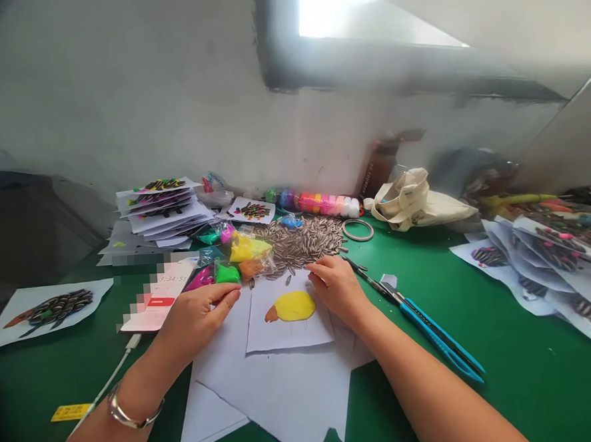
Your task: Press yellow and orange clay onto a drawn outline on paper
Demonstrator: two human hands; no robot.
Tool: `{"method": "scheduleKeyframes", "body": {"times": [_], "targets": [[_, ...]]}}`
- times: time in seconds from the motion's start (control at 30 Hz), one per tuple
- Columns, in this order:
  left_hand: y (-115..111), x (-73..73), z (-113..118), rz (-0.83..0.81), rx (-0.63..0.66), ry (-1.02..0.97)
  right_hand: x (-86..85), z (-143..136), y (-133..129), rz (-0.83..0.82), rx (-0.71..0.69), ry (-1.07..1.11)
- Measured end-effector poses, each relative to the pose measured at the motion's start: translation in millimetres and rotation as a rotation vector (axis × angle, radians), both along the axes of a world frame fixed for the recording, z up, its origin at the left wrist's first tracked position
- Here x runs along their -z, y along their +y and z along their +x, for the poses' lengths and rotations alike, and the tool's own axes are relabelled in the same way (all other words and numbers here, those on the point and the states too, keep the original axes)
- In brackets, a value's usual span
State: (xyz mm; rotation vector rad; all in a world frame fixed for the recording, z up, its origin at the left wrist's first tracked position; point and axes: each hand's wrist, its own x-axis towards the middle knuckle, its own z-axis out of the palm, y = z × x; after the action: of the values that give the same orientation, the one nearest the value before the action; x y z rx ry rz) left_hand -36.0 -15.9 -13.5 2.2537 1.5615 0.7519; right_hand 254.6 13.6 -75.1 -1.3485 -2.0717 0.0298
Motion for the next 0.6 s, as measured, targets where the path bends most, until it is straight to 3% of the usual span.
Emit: {"method": "scheduleKeyframes", "body": {"times": [0.17, 0.33, 0.43, 0.6], "targets": [[-5, -4.2, 3, -0.028, 0.033, -0.035, -38.4, -28, 13, -0.146, -0.034, -0.076], [-6, -5.7, 5, -0.06, 0.077, -0.048, -71.1, -82, 63, -0.226, -0.005, -0.131], [-7, -5.7, 5, -0.088, 0.082, -0.038, -73.8, -113, 100, -0.269, 0.086, -0.115], [-8, -5.7, 5, -0.13, 0.074, -0.044, -62.1, -145, 143, -0.346, 0.206, -0.049]]}}
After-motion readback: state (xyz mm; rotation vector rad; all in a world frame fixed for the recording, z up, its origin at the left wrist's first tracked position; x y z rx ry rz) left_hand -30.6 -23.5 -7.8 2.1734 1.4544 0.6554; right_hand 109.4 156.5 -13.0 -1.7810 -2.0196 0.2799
